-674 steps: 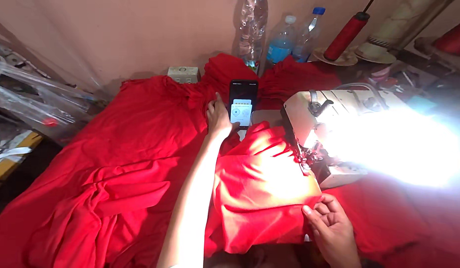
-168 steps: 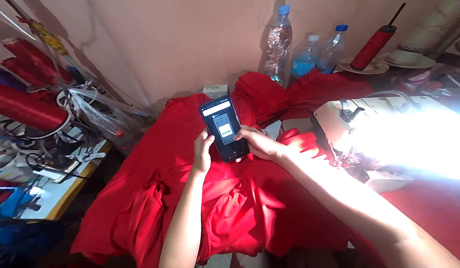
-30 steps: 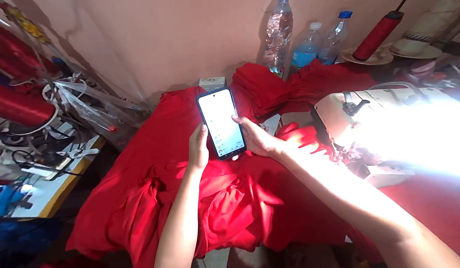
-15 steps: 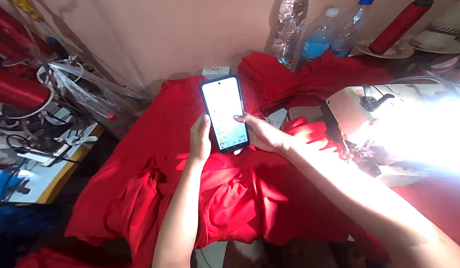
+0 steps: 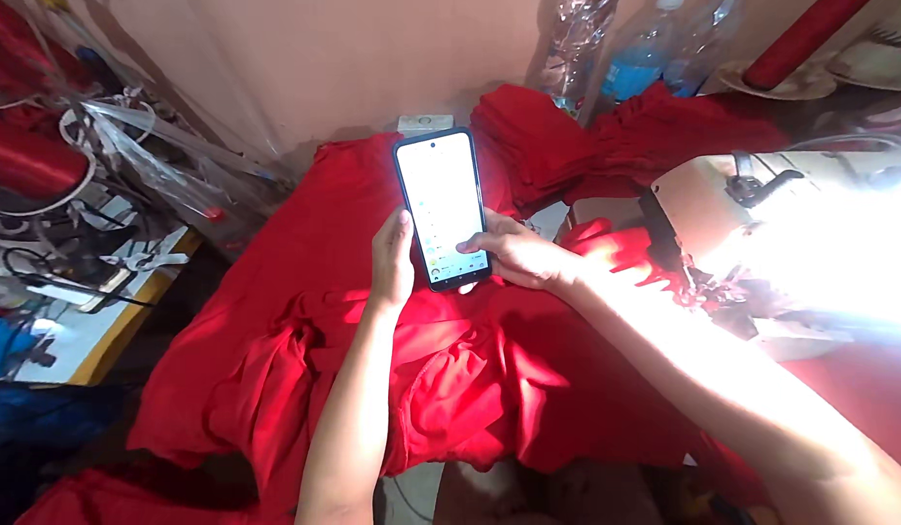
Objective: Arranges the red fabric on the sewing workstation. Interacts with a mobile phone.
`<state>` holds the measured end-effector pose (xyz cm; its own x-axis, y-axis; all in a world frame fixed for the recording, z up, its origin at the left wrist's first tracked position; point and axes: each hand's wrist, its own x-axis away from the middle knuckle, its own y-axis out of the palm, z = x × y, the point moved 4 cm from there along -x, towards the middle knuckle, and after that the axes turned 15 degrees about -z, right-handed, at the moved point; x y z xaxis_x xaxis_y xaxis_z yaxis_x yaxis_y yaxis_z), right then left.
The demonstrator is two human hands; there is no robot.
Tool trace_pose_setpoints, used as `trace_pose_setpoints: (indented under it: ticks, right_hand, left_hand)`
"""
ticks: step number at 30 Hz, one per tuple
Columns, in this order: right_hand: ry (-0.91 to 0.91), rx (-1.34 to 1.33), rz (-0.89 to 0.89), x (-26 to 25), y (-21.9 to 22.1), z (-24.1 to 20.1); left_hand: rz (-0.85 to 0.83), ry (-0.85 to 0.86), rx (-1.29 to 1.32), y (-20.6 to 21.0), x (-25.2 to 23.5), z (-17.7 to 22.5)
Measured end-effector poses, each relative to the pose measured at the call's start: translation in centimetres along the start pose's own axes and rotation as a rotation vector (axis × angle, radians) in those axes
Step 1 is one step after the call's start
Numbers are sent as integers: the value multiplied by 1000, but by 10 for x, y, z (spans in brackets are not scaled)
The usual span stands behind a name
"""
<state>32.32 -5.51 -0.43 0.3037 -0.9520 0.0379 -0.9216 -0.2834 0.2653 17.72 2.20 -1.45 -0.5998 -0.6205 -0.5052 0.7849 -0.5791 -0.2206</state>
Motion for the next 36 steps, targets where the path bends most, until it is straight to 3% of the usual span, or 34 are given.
trace_pose_setpoints:
  ticks: [23, 36]
  right_hand:
    - [11, -18, 19, 0, -1, 1]
    - [-44, -20, -120, -5, -5, 6]
  left_hand:
    - [-8, 9, 15, 1, -2, -1]
    - [-10, -25, -42, -3, 2, 0]
